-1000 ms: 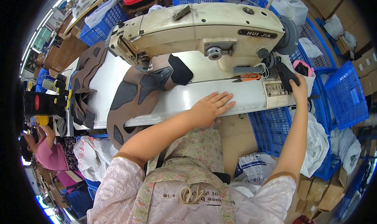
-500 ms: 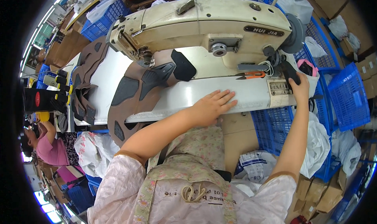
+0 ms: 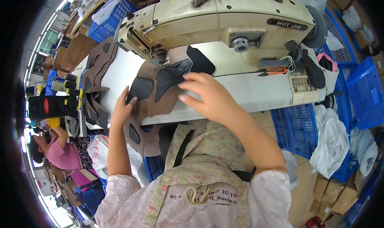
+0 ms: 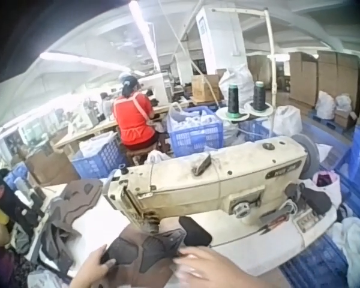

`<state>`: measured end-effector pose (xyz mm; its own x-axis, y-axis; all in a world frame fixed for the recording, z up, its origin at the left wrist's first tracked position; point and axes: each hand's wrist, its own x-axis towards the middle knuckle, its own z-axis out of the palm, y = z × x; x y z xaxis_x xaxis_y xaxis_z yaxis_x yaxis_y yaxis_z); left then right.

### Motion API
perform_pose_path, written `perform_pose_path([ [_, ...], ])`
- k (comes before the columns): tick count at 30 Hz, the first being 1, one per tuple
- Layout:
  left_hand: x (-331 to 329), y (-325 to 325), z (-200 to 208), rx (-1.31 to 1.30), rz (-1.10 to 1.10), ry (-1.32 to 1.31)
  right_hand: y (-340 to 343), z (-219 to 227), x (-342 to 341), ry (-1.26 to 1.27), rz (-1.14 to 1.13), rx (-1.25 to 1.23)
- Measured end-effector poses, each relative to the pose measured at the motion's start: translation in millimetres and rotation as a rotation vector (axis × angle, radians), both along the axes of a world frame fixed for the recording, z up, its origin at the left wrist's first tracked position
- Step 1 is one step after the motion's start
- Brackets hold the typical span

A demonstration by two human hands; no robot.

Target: The recorder is using an industrial sewing machine to stitch together parts of a brown shoe upper.

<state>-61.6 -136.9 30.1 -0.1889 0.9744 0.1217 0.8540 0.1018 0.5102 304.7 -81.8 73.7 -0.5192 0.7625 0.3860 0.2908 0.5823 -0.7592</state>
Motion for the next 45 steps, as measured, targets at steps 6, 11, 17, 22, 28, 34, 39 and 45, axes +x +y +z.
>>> perform_pose_path([
  [6, 29, -10, 15, -0.013, -0.031, -0.030, 65, -11, -67, -0.785, 0.060, -0.191],
  [11, 60, -33, 15, -0.122, -0.227, 0.019, 85, 0, -77, -1.159, 0.082, -0.161],
  [17, 110, -48, 16, -0.139, -0.405, -0.083, 100, -2, -90, -1.323, -0.006, 0.020],
  [22, 81, 2, 35, 0.001, -0.404, -0.101, 89, -21, -68, -1.185, -0.106, 0.184],
  [28, 9, 97, 11, 0.235, -0.734, 0.278, 17, -17, -124, -0.525, -0.086, 0.308],
  [34, 18, 127, -4, 0.156, -0.926, 0.182, 10, -47, -162, -0.575, -0.179, 0.326],
  [39, 14, 128, -2, 0.238, -0.919, 0.216, 9, -60, -175, -0.540, -0.304, 0.405],
  [45, 18, 132, -10, 0.326, -0.859, 0.269, 11, -57, -169, -0.610, -0.260, 0.343],
])
